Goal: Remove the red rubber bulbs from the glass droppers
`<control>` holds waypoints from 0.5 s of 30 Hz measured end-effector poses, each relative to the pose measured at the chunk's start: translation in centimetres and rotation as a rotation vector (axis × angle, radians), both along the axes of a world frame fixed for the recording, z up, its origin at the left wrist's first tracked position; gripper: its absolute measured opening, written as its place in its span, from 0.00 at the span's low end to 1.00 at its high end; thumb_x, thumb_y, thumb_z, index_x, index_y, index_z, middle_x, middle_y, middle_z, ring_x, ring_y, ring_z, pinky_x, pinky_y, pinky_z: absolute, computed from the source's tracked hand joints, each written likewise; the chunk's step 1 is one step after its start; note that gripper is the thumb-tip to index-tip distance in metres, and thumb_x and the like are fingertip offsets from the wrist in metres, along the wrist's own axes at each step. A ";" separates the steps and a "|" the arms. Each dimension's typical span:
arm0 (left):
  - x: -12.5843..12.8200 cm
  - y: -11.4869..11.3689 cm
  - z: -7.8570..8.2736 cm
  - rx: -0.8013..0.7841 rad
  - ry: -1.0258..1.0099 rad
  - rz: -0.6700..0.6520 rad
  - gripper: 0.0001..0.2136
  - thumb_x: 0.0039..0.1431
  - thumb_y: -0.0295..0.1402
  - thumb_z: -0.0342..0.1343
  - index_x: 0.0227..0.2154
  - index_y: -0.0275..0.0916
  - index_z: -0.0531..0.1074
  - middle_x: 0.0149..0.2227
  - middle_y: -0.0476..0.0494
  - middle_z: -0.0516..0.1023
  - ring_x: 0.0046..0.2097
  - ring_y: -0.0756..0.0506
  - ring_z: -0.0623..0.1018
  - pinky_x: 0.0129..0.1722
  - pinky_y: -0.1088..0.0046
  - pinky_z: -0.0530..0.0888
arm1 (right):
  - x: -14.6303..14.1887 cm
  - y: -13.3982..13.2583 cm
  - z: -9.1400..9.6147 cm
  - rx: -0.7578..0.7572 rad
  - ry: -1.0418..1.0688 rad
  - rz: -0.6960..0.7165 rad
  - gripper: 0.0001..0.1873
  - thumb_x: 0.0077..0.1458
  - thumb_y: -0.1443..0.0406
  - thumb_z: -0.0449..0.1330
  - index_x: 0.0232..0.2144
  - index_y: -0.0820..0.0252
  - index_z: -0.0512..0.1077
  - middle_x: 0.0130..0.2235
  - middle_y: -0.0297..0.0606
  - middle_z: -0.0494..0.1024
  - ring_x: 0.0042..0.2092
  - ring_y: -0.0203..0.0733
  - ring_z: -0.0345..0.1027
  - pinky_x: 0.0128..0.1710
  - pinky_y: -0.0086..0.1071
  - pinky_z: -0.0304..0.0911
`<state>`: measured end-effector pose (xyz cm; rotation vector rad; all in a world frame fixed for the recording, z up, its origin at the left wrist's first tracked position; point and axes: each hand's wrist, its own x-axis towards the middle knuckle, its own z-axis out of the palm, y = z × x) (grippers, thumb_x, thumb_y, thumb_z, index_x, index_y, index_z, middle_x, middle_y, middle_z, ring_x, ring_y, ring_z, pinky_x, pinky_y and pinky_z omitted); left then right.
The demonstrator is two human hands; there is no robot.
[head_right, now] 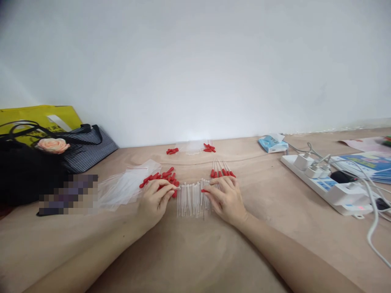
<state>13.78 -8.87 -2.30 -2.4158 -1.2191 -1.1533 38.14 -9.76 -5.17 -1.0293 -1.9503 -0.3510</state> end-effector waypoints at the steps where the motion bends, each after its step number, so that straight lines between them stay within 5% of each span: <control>1: 0.1 0.2 0.3 -0.095 -0.056 0.012 0.10 0.56 0.31 0.47 0.31 0.39 0.74 0.31 0.44 0.74 0.36 0.46 0.72 0.38 0.66 0.69 | 0.3 0.3 0.1 -0.013 0.021 -0.041 0.08 0.53 0.63 0.53 0.34 0.54 0.72 0.32 0.36 0.73 0.36 0.38 0.63 0.40 0.36 0.50; 8: 1.0 2.0 1.9 -1.008 -0.474 0.019 0.06 0.49 0.34 0.52 0.26 0.35 0.68 0.22 0.49 0.72 0.23 0.51 0.73 0.25 0.74 0.71 | 4.5 3.3 0.3 -0.329 0.305 -0.434 0.13 0.50 0.58 0.53 0.31 0.58 0.73 0.30 0.38 0.73 0.36 0.43 0.64 0.38 0.37 0.52; 15: 2.1 3.2 2.1 -1.169 -0.331 0.149 0.14 0.49 0.38 0.51 0.15 0.35 0.63 0.16 0.50 0.69 0.17 0.53 0.70 0.17 0.79 0.67 | 6.0 4.1 0.0 -0.658 0.360 -0.524 0.17 0.46 0.54 0.52 0.32 0.57 0.74 0.27 0.37 0.75 0.31 0.40 0.66 0.30 0.32 0.54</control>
